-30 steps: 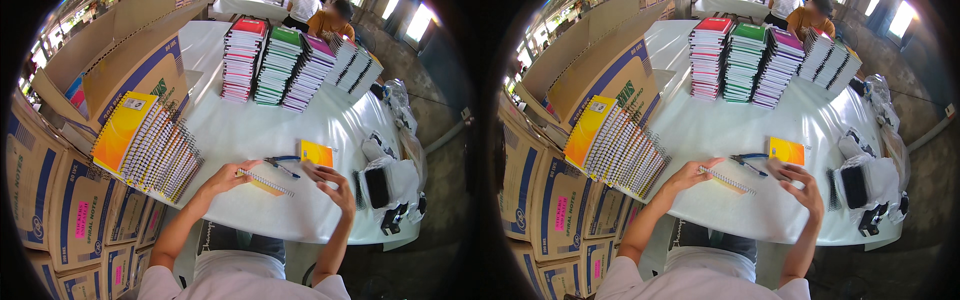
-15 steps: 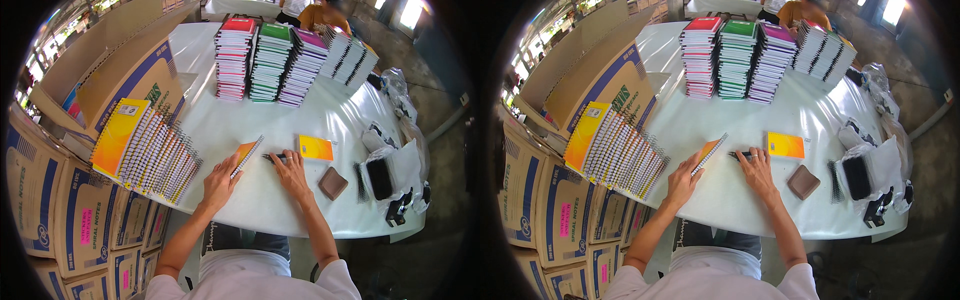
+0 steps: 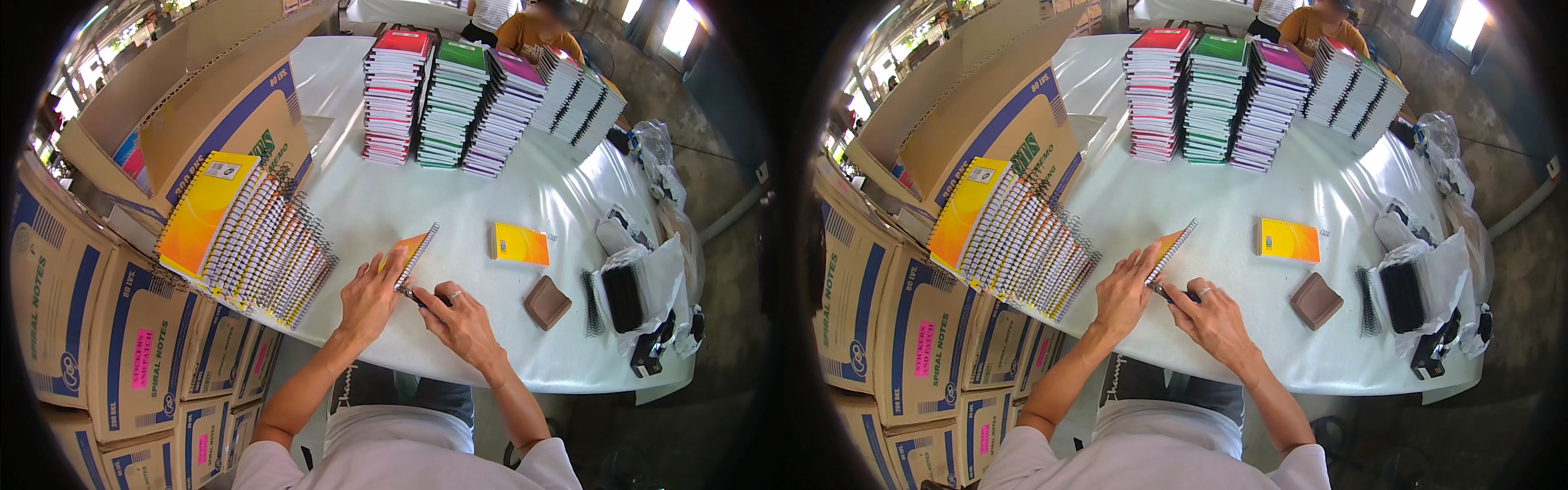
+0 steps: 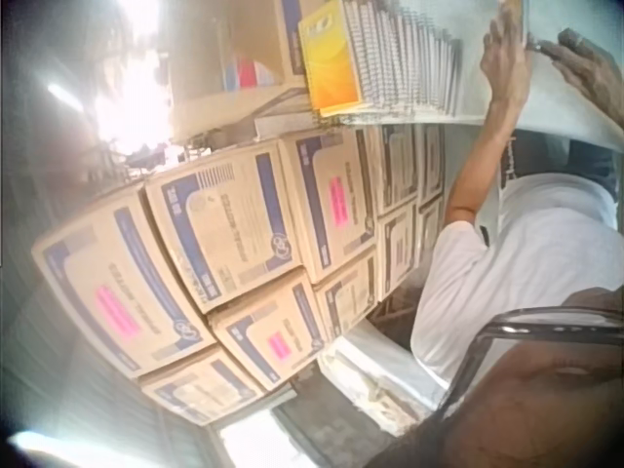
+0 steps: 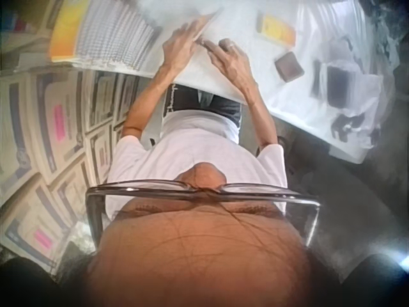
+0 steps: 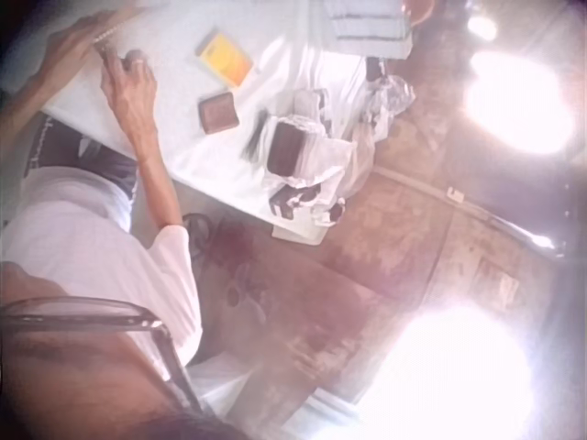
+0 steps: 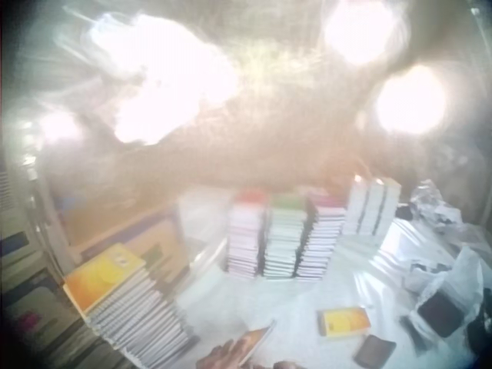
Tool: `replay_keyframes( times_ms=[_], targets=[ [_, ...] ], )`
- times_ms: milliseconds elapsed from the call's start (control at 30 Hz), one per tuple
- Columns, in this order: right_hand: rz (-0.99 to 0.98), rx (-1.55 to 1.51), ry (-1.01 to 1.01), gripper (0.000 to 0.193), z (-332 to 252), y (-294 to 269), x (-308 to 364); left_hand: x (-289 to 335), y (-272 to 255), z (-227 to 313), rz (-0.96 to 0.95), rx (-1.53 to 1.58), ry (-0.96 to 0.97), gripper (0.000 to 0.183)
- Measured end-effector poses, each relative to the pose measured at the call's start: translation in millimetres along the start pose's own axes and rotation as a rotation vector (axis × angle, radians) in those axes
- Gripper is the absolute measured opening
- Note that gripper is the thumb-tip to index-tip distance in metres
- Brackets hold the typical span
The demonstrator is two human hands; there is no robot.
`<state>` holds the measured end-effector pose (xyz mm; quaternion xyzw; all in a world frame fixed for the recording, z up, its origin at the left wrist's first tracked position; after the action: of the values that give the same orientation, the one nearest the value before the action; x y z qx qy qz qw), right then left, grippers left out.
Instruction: The person trims excess spiral wire from notebooks using pliers and stacks them into a pile.
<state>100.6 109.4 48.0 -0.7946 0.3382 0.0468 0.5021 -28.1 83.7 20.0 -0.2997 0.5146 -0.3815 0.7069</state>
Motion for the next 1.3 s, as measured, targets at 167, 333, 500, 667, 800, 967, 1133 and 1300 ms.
replay_keyframes(
  times_ms=[167,333,500,667,800,967,1133,1300],
  targets=[
    [-0.513,-1.040,0.559,0.030,27.8,28.5,3.0,4.3,-15.1,7.3,0.002,-0.171,0.099,0.064],
    [-0.268,-0.811,0.347,0.029,63.6,-0.7,-3.9,-7.6,-112.9,21.0,0.110,-0.245,0.152,0.064],
    [-0.031,0.162,0.132,0.029,95.4,-11.1,5.6,-10.2,-267.8,-4.0,0.323,-0.362,0.042,0.061],
    [0.118,0.300,-0.067,0.028,53.2,-24.5,-12.5,-7.0,-273.4,-57.0,-0.049,-0.591,-0.230,0.067],
    [0.332,0.120,0.144,0.032,147.1,-64.4,-10.6,-0.8,-263.9,-63.8,-0.151,-0.591,-0.099,0.076],
    [0.351,0.474,1.099,0.035,307.0,-145.3,64.7,6.3,-278.2,-65.5,-0.098,-0.548,-0.036,0.074],
    [0.244,-0.038,0.941,0.031,354.7,-125.9,67.7,41.2,-306.0,-32.3,0.501,-0.326,-0.040,0.052],
    [0.338,0.101,0.825,0.021,338.2,-142.7,73.4,49.9,-256.3,30.6,0.468,-0.238,0.175,0.035]
  ],
)
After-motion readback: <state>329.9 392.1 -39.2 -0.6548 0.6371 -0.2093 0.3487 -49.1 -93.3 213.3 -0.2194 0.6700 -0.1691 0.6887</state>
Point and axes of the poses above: each hand's wrist, its own x-axis away from the middle knuckle, its own y-axis out of the palm, z = x × y, the point moved 9 cm from there along -x, towards the middle knuckle, and after that the axes turned 8 degrees about -x, right-handed, at the moved point
